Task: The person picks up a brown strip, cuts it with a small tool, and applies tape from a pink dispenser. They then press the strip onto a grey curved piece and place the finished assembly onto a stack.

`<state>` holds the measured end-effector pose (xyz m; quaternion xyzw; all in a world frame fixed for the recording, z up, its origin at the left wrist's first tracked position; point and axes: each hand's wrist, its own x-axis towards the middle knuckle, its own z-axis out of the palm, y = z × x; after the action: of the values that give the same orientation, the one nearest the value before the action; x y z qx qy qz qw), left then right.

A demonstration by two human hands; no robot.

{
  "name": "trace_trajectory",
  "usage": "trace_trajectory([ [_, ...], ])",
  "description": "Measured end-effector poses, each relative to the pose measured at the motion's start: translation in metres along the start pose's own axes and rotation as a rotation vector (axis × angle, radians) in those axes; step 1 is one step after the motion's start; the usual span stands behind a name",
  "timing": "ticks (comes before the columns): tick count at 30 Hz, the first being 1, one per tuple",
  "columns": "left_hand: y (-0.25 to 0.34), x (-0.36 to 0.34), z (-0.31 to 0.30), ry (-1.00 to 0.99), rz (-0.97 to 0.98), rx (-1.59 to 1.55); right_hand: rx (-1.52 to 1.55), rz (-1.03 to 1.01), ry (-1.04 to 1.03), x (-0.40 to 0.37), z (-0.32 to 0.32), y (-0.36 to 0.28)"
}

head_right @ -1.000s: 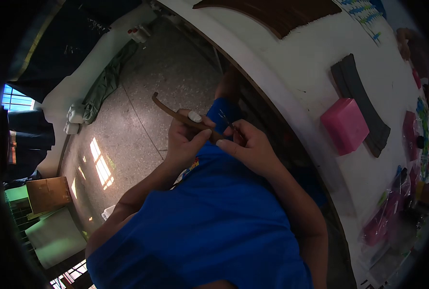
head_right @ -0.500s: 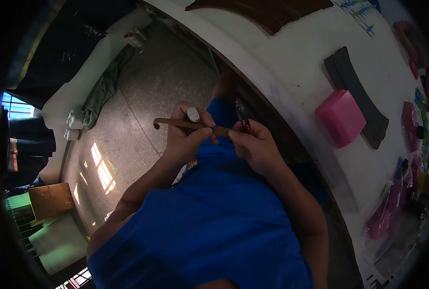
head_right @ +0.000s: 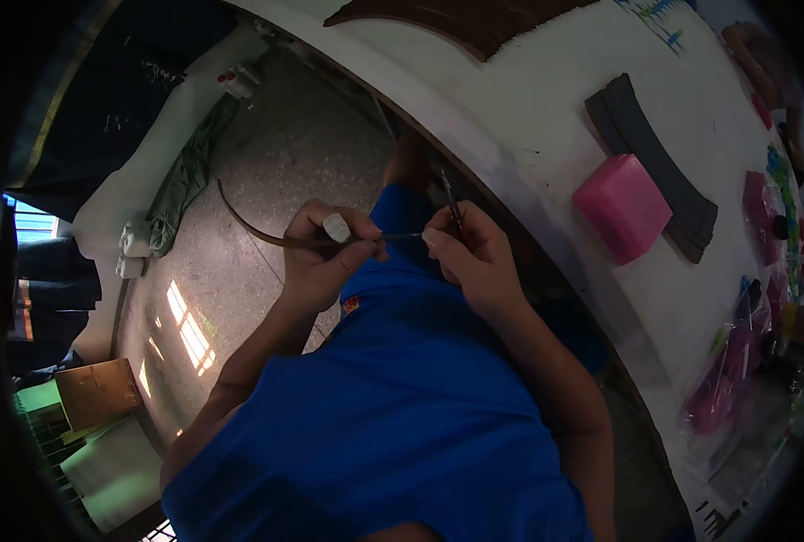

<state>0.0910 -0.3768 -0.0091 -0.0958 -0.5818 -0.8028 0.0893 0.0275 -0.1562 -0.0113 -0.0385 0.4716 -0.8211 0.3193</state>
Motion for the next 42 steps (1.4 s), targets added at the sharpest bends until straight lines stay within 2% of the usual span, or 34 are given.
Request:
trace_trajectory([
  [6,0.001,0.001,0.008,-0.073,0.088,0.08,-0.211,-0.106,0.031,0.004,0.001,0.007],
  [8,-0.001,0.001,0.006,-0.088,0.095,0.113,0.015,-0.031,-0.027,0.003,0.001,0.005],
  [18,-0.004,-0.001,0.005,0.007,0.009,-0.019,0.064,-0.006,-0.012,0.002,-0.007,0.007],
  [24,-0.001,0.006,-0.02,0.143,0.011,-0.085,0.05,-0.061,0.115,-0.01,-0.033,0.01],
  [26,0.003,0.01,-0.026,0.216,-0.041,-0.059,-0.03,-0.07,0.343,-0.02,-0.044,0.013],
  [30,0.006,0.016,-0.029,0.246,-0.089,-0.043,-0.093,-0.088,0.334,-0.041,-0.073,0.027],
  [32,0.005,0.019,-0.023,0.249,-0.154,0.019,-0.211,-0.114,0.412,-0.05,-0.081,0.032],
  [39,-0.003,0.035,0.001,0.107,-0.188,-0.05,-0.257,-0.145,0.493,-0.083,-0.103,0.039],
  [41,-0.006,0.04,0.005,0.074,-0.169,-0.014,-0.814,-0.22,0.527,-0.095,-0.098,0.031],
  [42,-0.009,0.043,0.008,0.047,-0.161,-0.016,-0.795,-0.222,0.562,-0.103,-0.091,0.026],
])
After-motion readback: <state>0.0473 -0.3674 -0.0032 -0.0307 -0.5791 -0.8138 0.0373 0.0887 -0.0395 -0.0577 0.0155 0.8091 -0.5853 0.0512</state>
